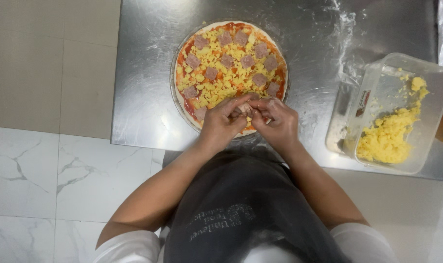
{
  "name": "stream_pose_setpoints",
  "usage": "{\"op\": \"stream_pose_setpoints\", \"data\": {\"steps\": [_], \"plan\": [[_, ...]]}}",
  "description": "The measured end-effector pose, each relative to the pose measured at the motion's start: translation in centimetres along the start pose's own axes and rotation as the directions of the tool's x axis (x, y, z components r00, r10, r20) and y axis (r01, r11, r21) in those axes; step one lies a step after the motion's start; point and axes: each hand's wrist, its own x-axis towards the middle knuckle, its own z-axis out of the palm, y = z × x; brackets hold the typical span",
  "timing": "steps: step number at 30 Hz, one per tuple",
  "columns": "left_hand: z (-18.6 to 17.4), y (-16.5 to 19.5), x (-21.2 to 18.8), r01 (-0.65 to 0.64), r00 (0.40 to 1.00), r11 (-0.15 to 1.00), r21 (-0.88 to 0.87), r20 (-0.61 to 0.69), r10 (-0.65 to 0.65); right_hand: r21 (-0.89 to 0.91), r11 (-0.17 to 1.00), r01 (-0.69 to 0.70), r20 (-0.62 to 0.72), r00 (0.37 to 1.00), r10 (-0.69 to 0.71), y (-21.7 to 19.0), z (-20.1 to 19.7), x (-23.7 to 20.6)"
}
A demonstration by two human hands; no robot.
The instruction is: The person spreads shredded cheese over a pizza base already covered with tomato sauce, then places slices of processed meat on top. The pizza remains on the metal countertop throughout the clip.
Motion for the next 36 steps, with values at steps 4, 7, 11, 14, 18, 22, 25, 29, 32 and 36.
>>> {"op": "stream_pose_setpoints", "data": {"steps": [4, 7, 11, 14, 18, 22, 25, 29, 32, 36], "plan": [[0.2, 0.1, -0.3, 0.044, 0.999, 0.999, 0.003, 0.005, -0.044, -0.134, 0.987, 0.09, -0.124, 0.987, -0.107, 0.5, 1.5, -0.6], [-0.2, 0.0, -0.8, 0.049, 0.999, 0.984, 0.17, -0.022, -0.046, -0.065, 0.991, 0.119, -0.086, 0.988, -0.125, 0.8, 2.1, -0.9], [-1.5, -0.3, -1.5, 0.214, 0.975, 0.977, 0.023, 0.062, -0.215, 0.054, 0.997, 0.046, -0.001, 0.999, -0.046, 1.3, 2.4, -1.0], [-2.3, 0.0, -1.5, 0.222, 0.974, 0.975, 0.0, 0.056, -0.221, 0.158, 0.987, -0.032, 0.01, 0.999, 0.031, 1.8, 2.5, 0.1], [-3.5, 0.7, 0.6, 0.037, 0.999, 0.998, 0.045, -0.034, -0.036, 0.048, 0.998, 0.032, -0.027, 0.999, -0.031, 1.6, 2.1, 3.0], [-6.7, 2.0, 2.1, -0.008, 0.979, 0.989, -0.15, -0.201, -0.022, 0.095, 0.992, 0.082, -0.017, 0.997, -0.08, 0.6, 0.1, 6.4], [-8.8, 2.6, 1.8, -0.034, 0.955, 0.984, -0.172, -0.296, -0.019, 0.16, 0.979, -0.122, 0.234, 0.969, 0.083, -0.1, 0.3, 7.1], [-9.6, 2.0, 1.0, -0.012, 0.935, 0.943, -0.331, -0.338, -0.107, -0.02, 0.943, -0.333, 0.465, 0.832, 0.303, 0.3, 4.1, 6.2], [-9.6, 1.0, 0.4, 0.047, 0.925, 0.947, -0.318, -0.345, -0.161, -0.28, 0.956, 0.087, 0.432, 0.901, 0.045, 1.2, 6.5, 6.2], [-9.2, 0.3, 0.3, 0.097, 0.932, 0.95, -0.295, -0.308, -0.191, -0.512, 0.794, 0.329, 0.37, 0.918, -0.142, 0.8, 6.3, 6.7]]}}
